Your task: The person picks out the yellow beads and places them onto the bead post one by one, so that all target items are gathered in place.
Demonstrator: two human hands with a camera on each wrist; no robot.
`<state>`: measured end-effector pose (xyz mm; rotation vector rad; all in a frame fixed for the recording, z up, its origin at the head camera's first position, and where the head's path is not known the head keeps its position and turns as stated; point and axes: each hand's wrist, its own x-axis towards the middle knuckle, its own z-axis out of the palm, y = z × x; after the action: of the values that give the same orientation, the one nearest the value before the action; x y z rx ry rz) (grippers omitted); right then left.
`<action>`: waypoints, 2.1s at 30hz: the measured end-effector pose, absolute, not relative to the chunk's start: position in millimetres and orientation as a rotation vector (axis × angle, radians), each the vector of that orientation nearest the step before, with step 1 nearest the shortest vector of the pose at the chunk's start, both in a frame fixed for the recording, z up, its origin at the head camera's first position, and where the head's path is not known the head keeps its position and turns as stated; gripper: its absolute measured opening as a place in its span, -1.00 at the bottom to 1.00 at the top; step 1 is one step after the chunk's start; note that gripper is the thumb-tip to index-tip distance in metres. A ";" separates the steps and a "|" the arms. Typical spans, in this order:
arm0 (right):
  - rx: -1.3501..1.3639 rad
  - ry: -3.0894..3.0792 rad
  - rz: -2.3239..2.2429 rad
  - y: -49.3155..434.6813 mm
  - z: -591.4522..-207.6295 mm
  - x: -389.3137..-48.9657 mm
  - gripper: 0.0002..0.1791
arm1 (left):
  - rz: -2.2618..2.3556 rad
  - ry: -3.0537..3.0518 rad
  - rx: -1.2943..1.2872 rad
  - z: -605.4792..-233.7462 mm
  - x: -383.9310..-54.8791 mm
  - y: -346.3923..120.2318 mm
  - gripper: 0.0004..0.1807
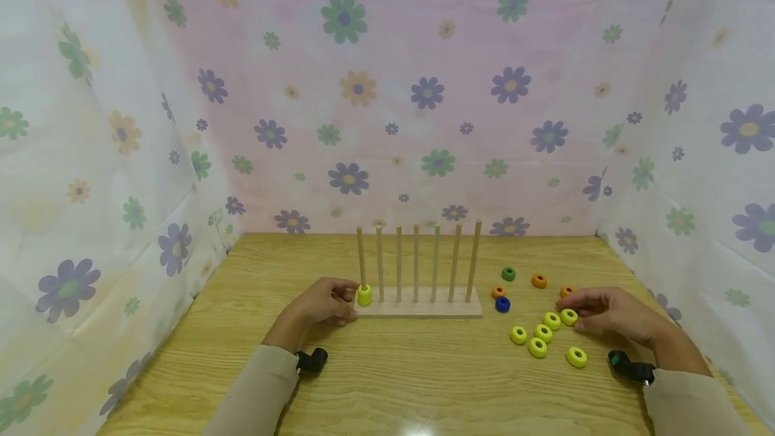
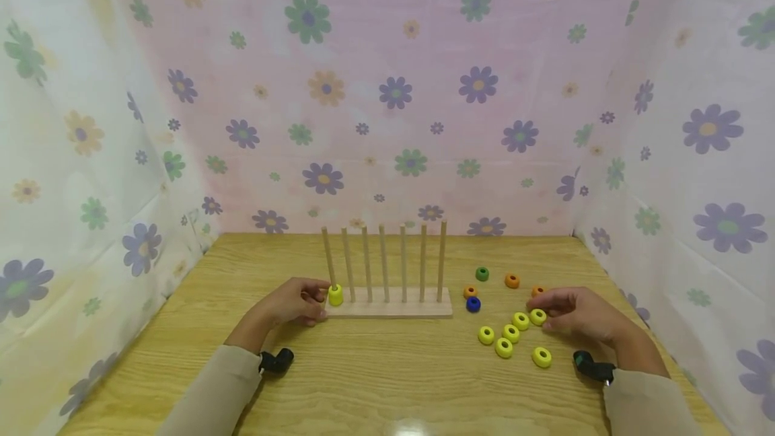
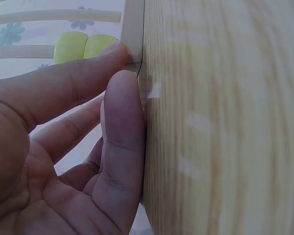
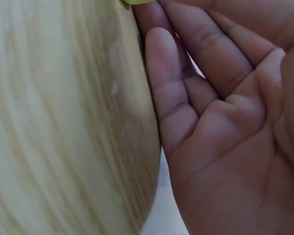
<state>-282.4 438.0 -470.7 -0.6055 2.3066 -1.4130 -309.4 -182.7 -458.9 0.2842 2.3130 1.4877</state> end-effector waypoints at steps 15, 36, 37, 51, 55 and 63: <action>-0.567 2.415 -1.369 439.1 -476.1 -284.3 -0.50 | 1.478 2.326 0.292 -460.8 -310.6 -183.2 -0.26; -0.600 2.534 -1.344 434.4 -465.3 -283.5 -0.57 | 1.487 2.312 0.292 -459.3 -310.1 -182.3 -0.27; -0.595 2.538 -1.341 434.4 -465.5 -283.7 -0.57 | 1.487 2.312 0.292 -459.1 -309.8 -182.4 -0.26; -0.484 2.630 -1.323 424.8 -456.7 -278.9 -0.53 | 1.484 2.317 0.294 -460.6 -310.1 -182.6 -0.25; -0.466 2.656 -1.321 419.6 -452.9 -278.3 -0.53 | 1.476 2.324 0.296 -460.6 -310.2 -182.4 -0.26; -0.466 2.712 -1.362 409.2 -447.6 -279.6 -0.57 | 1.478 2.308 0.293 -458.8 -308.6 -183.3 -0.24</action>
<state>-279.6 409.2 -447.6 -0.4657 2.7125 -1.3621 -308.6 -183.3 -458.8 0.2929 2.3077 1.4782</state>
